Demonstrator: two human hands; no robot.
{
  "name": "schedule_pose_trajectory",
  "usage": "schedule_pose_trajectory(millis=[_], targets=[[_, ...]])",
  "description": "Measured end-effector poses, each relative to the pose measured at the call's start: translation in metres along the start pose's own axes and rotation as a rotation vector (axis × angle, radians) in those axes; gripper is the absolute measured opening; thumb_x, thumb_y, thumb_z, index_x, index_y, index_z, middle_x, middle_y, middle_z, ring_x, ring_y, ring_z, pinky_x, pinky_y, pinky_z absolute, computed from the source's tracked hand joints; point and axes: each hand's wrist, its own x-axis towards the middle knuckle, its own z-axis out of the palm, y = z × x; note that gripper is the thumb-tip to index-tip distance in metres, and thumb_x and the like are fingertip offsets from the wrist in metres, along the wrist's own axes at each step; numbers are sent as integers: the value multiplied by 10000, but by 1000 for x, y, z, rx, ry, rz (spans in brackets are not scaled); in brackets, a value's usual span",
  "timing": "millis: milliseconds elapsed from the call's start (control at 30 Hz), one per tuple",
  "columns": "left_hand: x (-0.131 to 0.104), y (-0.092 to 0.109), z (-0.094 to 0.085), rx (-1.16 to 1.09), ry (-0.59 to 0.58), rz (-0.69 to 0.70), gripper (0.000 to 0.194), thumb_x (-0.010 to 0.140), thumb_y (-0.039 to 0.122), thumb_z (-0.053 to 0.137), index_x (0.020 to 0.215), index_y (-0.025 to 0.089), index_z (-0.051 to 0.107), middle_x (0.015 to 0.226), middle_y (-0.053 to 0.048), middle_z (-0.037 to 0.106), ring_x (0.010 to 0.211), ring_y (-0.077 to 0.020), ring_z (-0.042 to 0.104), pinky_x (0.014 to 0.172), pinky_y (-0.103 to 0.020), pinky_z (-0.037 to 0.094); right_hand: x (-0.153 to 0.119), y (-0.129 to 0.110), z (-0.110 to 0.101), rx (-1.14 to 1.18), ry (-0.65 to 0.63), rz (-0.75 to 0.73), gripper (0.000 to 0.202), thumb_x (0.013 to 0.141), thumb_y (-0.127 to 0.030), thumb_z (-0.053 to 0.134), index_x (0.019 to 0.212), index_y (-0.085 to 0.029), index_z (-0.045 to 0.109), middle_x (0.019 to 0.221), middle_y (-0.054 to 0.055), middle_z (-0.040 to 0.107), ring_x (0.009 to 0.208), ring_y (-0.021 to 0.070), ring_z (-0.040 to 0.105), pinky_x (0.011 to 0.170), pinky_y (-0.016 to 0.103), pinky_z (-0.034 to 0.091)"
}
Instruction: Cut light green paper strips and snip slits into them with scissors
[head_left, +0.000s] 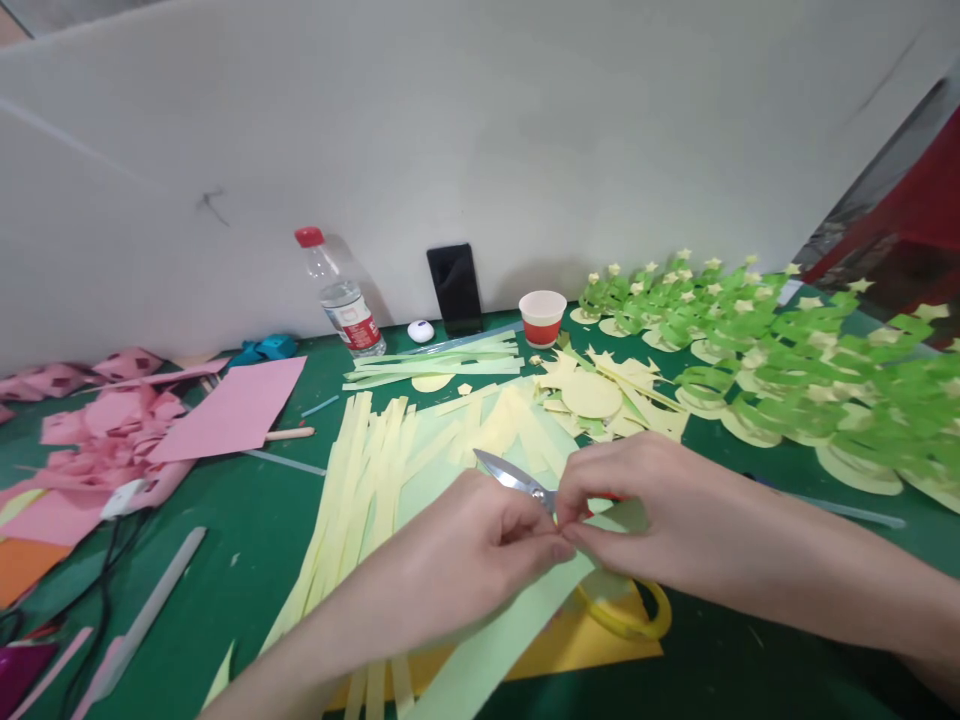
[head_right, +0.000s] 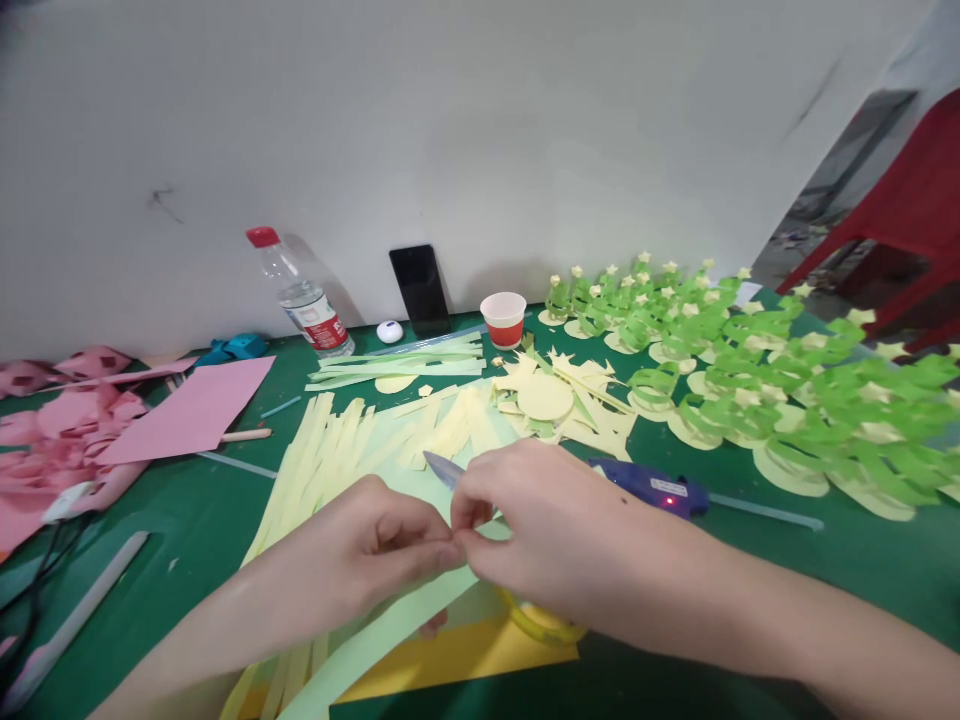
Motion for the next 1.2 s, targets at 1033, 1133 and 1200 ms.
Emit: schedule_pose_trajectory(millis=[1033, 1133, 1200], targets=[[0, 4, -12, 72, -43, 12, 277, 862, 324, 448, 760, 157, 643, 577, 53, 404, 528, -76, 323, 471, -197, 237, -8, 9, -14, -64, -134, -99, 297, 835, -215, 456, 589, -181, 618, 476, -26, 501, 441, 91, 441, 460, 221, 303], [3, 1, -6, 62, -41, 49, 266, 864, 335, 463, 842, 164, 666, 600, 54, 419, 552, -80, 344, 490, -199, 248, -5, 11, -13, -48, -189, -35, 326, 827, -202, 430, 537, -167, 575, 429, -44, 401, 399, 71, 346, 429, 218, 246], [6, 0, -1, 6, -46, 46, 278, 844, 357, 500, 783, 149, 675, 577, 57, 427, 526, -75, 320, 471, -202, 236, -3, 11, -14, -30, -213, -1, 317, 809, -209, 441, 522, -164, 568, 420, -50, 377, 390, 65, 320, 411, 214, 228]])
